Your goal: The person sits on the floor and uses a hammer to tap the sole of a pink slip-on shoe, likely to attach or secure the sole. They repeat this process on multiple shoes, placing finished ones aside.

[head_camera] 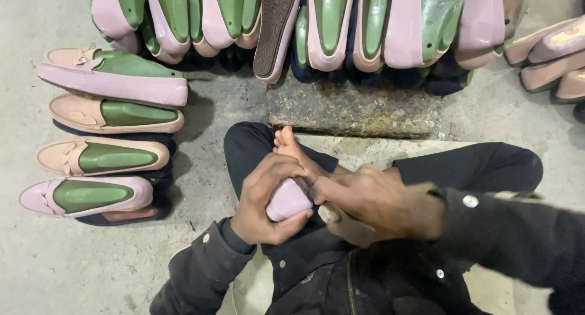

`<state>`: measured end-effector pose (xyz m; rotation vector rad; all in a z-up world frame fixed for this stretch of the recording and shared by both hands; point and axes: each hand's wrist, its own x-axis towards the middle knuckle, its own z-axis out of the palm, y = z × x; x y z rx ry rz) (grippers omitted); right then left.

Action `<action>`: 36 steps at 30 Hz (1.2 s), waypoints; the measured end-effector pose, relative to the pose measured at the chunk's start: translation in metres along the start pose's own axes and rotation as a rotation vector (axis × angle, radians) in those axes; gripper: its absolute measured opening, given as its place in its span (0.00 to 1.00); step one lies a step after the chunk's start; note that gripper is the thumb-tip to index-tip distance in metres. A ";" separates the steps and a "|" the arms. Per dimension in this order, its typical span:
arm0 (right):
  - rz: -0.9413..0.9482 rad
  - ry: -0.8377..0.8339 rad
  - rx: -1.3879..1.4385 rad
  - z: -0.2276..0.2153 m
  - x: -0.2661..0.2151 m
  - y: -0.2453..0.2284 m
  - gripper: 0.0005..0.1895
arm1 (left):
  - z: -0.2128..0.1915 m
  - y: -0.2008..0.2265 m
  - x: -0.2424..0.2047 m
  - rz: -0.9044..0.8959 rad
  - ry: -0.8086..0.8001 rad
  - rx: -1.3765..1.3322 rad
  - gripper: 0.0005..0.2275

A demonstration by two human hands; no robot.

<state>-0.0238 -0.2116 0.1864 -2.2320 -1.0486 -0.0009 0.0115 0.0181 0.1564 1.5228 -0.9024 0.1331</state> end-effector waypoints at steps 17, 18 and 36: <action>0.543 -0.100 1.531 0.027 -0.025 0.026 0.09 | 0.046 0.006 -0.048 -0.021 0.198 0.082 0.16; 0.576 -0.140 1.553 0.028 -0.033 0.029 0.10 | 0.053 0.007 -0.051 -0.005 0.209 0.095 0.16; 0.884 -0.216 1.858 0.102 -0.065 0.025 0.14 | 0.091 -0.065 -0.142 -0.673 0.855 -0.101 0.11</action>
